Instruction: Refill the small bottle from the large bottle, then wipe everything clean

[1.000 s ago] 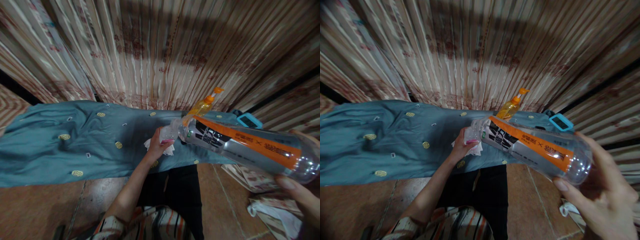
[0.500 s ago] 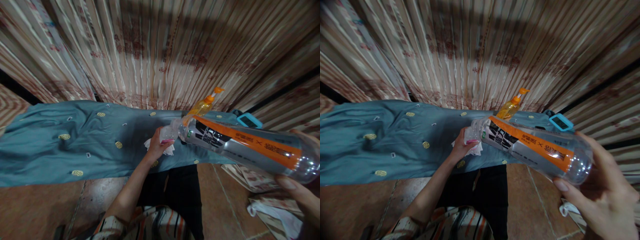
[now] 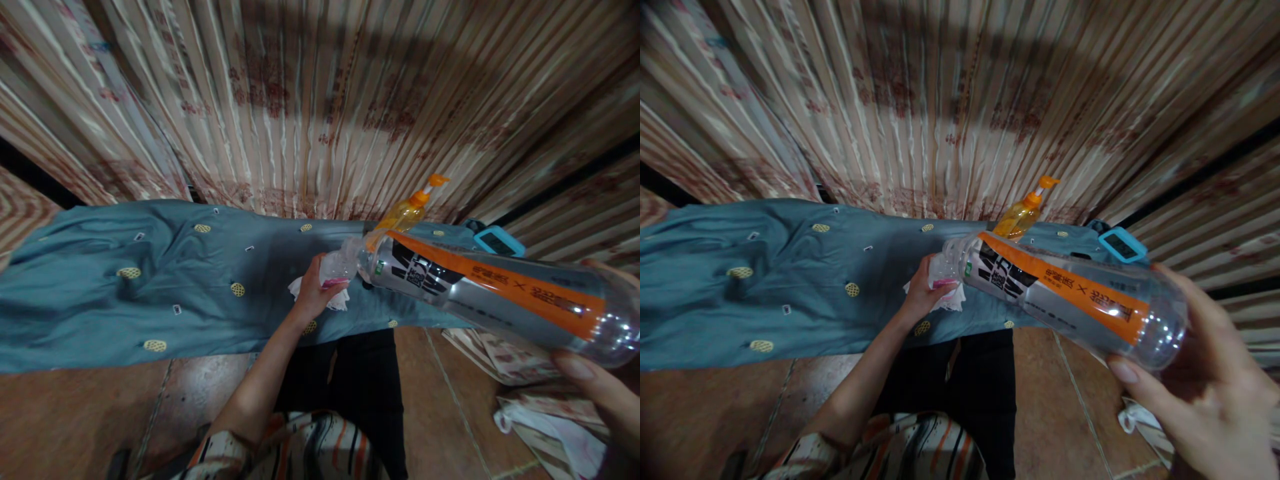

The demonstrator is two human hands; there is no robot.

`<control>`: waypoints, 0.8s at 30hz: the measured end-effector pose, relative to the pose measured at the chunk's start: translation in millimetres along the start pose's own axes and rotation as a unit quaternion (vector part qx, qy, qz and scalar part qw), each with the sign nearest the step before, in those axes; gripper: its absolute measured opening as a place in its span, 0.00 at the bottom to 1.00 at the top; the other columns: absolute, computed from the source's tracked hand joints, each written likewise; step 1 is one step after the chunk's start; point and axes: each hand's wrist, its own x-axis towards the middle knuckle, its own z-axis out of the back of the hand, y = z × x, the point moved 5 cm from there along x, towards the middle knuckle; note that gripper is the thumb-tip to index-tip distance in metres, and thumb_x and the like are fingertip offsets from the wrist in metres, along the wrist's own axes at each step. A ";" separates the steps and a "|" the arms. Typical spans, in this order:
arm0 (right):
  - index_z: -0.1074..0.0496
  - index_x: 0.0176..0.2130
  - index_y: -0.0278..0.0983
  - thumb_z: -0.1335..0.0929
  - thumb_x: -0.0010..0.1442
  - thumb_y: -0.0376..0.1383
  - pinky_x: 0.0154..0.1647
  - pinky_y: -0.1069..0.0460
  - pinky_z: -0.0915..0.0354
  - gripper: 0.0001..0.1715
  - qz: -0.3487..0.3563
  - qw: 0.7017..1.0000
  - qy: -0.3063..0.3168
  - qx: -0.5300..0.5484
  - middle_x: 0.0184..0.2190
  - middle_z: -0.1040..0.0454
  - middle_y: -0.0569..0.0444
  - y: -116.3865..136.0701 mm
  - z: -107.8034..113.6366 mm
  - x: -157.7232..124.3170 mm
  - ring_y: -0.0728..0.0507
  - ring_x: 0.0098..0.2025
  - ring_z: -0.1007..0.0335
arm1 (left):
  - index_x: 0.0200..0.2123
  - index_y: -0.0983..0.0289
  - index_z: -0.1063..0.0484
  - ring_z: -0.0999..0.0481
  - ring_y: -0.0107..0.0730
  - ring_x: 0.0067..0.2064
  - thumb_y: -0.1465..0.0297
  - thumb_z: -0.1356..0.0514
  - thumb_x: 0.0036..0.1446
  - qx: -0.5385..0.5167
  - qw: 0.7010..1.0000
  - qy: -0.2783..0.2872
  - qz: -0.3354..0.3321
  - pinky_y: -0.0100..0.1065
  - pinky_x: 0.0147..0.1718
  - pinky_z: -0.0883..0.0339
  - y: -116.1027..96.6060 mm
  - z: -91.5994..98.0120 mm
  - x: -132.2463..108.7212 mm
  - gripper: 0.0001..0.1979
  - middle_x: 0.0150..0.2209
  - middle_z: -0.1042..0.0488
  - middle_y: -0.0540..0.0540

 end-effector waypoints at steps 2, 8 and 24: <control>0.34 0.63 0.48 0.22 0.41 0.49 0.60 0.25 0.43 0.51 -0.001 1.000 -0.003 0.001 0.55 0.28 0.48 1.5 0.8 -0.3 0.25 0.54 0.31 | 0.51 0.62 0.37 0.24 0.42 0.48 0.63 0.29 0.46 0.002 1.000 0.000 0.002 0.42 0.49 0.31 0.4 0.1 0.3 0.31 0.47 0.25 0.55; 0.34 0.63 0.47 0.22 0.42 0.48 0.60 0.24 0.43 0.51 -0.025 1.000 0.003 -0.007 0.57 0.29 0.47 8.4 -0.8 -2.1 0.24 0.56 0.32 | 0.52 0.62 0.38 0.24 0.42 0.47 0.63 0.30 0.47 -0.001 1.000 0.002 0.000 0.42 0.49 0.31 0.5 -0.1 0.0 0.31 0.47 0.26 0.57; 0.35 0.63 0.47 0.22 0.42 0.48 0.63 0.26 0.44 0.51 -0.040 0.999 0.002 -0.003 0.59 0.31 0.48 11.1 -4.2 -4.1 0.25 0.58 0.34 | 0.52 0.61 0.38 0.24 0.41 0.48 0.63 0.30 0.47 0.010 1.000 0.000 0.002 0.42 0.49 0.31 0.0 0.8 -0.4 0.31 0.47 0.26 0.56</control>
